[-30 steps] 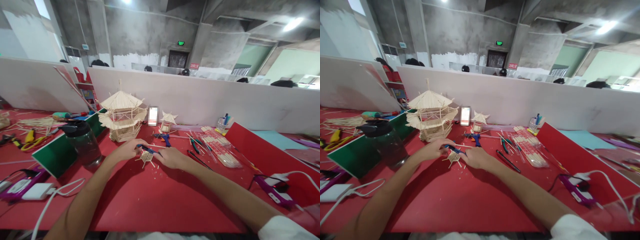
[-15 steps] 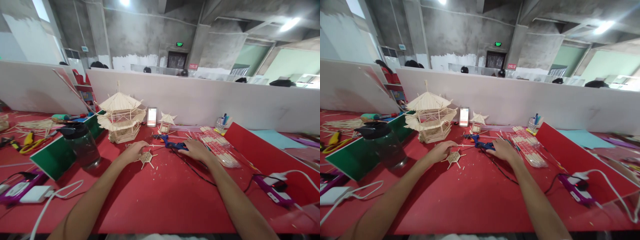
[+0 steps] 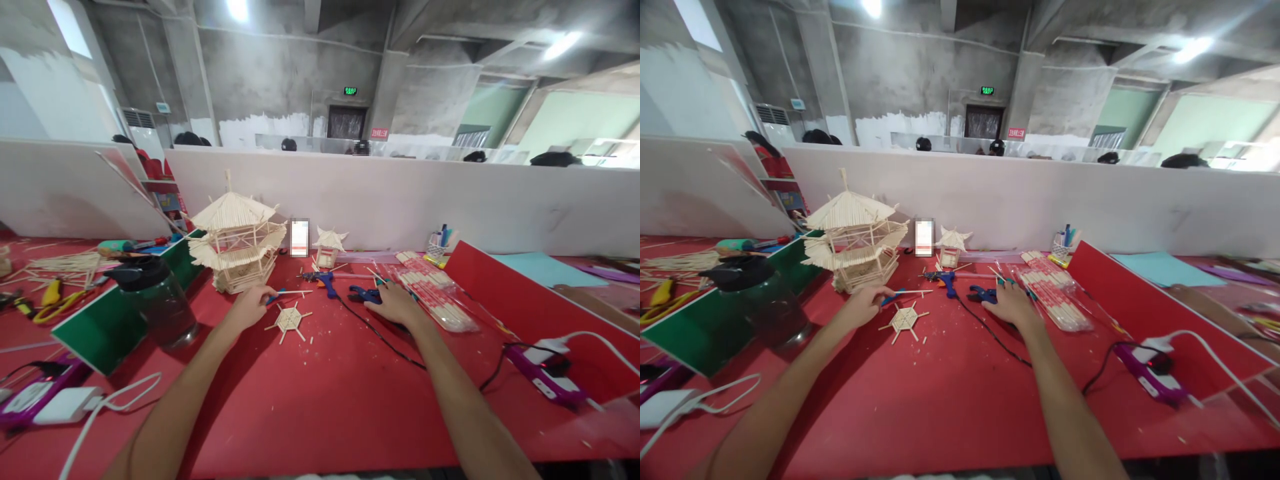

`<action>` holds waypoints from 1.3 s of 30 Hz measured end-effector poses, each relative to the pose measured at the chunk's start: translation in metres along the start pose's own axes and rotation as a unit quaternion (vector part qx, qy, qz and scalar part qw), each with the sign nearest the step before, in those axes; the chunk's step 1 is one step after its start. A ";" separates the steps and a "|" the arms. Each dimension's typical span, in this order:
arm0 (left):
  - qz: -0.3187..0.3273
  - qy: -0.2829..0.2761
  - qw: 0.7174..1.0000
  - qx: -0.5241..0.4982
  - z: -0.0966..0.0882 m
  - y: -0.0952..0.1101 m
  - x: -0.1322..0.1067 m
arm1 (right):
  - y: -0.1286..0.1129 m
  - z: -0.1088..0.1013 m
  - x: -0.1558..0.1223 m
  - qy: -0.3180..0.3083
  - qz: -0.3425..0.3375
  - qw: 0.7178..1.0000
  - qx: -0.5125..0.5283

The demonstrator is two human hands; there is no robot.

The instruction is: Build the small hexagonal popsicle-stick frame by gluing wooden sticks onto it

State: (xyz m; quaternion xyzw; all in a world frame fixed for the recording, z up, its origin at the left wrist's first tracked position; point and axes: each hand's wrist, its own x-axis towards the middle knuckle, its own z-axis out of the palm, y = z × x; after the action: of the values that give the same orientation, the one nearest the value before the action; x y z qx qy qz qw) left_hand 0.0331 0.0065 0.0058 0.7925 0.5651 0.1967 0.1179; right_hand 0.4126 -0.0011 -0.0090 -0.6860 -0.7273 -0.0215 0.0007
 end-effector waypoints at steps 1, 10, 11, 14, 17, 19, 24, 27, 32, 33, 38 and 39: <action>-0.015 -0.017 1.000 0.014 -0.001 0.000 -0.002 | -0.001 0.001 0.001 -0.002 0.006 1.000 0.001; -0.034 -0.075 0.995 0.065 -0.011 0.007 -0.014 | -0.013 -0.008 -0.005 0.048 -0.025 0.998 0.007; -0.029 -0.071 0.995 0.063 -0.011 0.005 -0.014 | -0.017 -0.011 -0.007 0.067 -0.040 0.997 0.015; -0.023 -0.062 0.996 0.052 -0.011 -0.003 -0.013 | -0.035 -0.021 -0.013 0.121 -0.090 0.987 0.058; -0.027 -0.065 0.996 0.050 -0.008 -0.010 -0.012 | -0.062 -0.030 -0.021 0.123 -0.144 0.977 0.096; -0.028 -0.068 0.996 0.055 -0.007 -0.011 -0.012 | -0.083 -0.034 -0.026 0.100 -0.191 0.971 0.107; -0.022 -0.066 0.996 0.049 -0.009 -0.008 -0.013 | -0.129 -0.032 -0.034 0.074 -0.265 0.950 0.146; -0.021 -0.042 0.998 0.050 -0.013 -0.008 -0.014 | -0.140 -0.023 -0.034 0.080 -0.278 0.941 0.175; 0.041 0.009 0.995 -0.095 -0.012 -0.004 -0.013 | -0.135 -0.004 -0.030 0.115 -0.242 0.922 0.281; 0.048 0.005 0.989 -0.137 -0.009 -0.001 -0.013 | -0.134 -0.001 -0.029 0.117 -0.244 0.914 0.301; 0.080 -0.057 0.961 -0.260 0.006 0.029 -0.020 | -0.140 0.005 -0.032 0.114 -0.253 0.884 0.376; 0.091 -0.075 0.953 -0.278 0.009 0.037 -0.022 | -0.143 0.005 -0.033 0.110 -0.252 0.881 0.384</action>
State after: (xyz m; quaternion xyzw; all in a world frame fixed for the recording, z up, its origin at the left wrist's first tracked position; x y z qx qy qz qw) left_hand 0.0622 -0.0262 0.0085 0.7891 0.4026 0.2960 0.3574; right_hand 0.2722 -0.0421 -0.0195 -0.4183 -0.8223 0.1848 0.3387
